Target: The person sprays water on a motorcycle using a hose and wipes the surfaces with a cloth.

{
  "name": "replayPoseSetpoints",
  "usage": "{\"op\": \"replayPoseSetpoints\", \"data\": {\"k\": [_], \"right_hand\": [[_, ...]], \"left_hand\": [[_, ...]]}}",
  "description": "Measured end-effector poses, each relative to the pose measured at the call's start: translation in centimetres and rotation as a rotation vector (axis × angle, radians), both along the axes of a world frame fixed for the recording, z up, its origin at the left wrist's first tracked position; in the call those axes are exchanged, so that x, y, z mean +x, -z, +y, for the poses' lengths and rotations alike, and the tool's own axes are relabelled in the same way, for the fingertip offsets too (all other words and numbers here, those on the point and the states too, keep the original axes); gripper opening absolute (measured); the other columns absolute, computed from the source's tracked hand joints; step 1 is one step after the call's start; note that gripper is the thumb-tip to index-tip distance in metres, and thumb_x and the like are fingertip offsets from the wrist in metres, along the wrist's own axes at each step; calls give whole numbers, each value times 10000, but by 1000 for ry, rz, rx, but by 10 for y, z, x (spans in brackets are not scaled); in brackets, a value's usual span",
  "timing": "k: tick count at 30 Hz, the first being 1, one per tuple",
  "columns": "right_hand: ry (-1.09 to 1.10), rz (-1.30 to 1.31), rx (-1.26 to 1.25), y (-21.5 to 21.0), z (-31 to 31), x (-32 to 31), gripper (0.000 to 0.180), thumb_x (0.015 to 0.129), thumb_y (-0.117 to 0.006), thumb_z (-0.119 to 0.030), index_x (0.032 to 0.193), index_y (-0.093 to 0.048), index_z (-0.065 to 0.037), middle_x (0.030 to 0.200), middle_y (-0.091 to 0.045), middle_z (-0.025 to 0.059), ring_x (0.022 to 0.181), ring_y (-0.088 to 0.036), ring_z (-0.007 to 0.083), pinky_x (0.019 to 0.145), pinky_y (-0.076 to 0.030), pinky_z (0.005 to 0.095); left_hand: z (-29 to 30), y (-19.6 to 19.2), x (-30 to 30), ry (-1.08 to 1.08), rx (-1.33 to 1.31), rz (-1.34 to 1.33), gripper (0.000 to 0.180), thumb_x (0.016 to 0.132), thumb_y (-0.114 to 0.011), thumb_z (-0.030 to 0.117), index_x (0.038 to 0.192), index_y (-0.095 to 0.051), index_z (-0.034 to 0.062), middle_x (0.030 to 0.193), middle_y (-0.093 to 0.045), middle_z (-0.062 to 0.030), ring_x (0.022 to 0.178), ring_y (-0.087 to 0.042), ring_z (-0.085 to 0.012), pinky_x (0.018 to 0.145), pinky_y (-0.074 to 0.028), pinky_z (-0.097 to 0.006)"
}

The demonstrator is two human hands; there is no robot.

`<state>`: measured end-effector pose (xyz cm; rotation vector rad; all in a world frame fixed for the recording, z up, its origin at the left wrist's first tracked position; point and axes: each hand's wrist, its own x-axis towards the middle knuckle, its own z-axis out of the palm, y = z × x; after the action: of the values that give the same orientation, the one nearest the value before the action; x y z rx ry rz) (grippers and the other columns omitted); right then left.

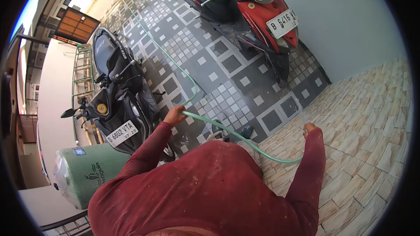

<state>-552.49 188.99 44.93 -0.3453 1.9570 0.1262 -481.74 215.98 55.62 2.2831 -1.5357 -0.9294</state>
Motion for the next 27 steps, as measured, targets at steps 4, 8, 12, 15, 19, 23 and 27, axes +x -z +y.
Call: {"op": "replayPoseSetpoints", "data": {"k": [4,8,12,15,19,23,27], "right_hand": [[-182,22,113,-26,34,47,103,768,-578,-198,782,-526,-110,635,-516,53,413,-367,112,389,-342,297],[-326,-68,173,-20,60,85,93,774,-565,-183,824,-527,-115,635,-516,36,437,-414,110,426,-368,314],[-404,-159,179,4,63,107,106,781,-562,-192,828,-534,-101,621,-496,54,469,-434,131,446,-375,340],[-576,-130,96,20,52,108,136,786,-552,-206,849,-537,-86,617,-485,69,483,-438,158,454,-366,356],[-741,-189,-61,29,42,96,145,788,-542,-221,827,-536,-82,606,-468,66,490,-437,176,455,-352,374],[-443,-150,-85,29,45,98,143,789,-532,-221,831,-529,-84,598,-438,56,478,-415,169,448,-340,372],[-263,-129,-99,28,44,100,150,800,-526,-229,815,-528,-80,601,-446,65,456,-404,178,442,-343,385]], "left_hand": [[10,11,-4,-251,-104,163,251,809,-722,204,919,-591,20,702,-573,-54,667,-536,-122,632,-444,-300],[13,12,-4,-359,-179,403,189,850,-742,146,862,-574,61,727,-508,49,669,-444,-57,590,-371,-232],[13,-10,0,-471,-97,433,190,862,-745,124,900,-564,83,716,-500,57,642,-445,-40,566,-357,-211],[8,-26,-4,-535,-91,533,201,874,-741,120,921,-547,102,722,-494,62,600,-433,-26,525,-333,-199],[-2,-45,-12,-535,-138,574,212,877,-741,124,931,-536,114,757,-497,63,583,-424,-20,506,-318,-190],[-10,-67,-11,-504,-129,556,209,884,-732,137,959,-537,127,803,-517,61,664,-478,-29,569,-391,-196],[-20,-88,-8,-546,-106,577,219,910,-706,213,1025,-538,130,982,-573,12,923,-562,-96,746,-509,-330]]}}
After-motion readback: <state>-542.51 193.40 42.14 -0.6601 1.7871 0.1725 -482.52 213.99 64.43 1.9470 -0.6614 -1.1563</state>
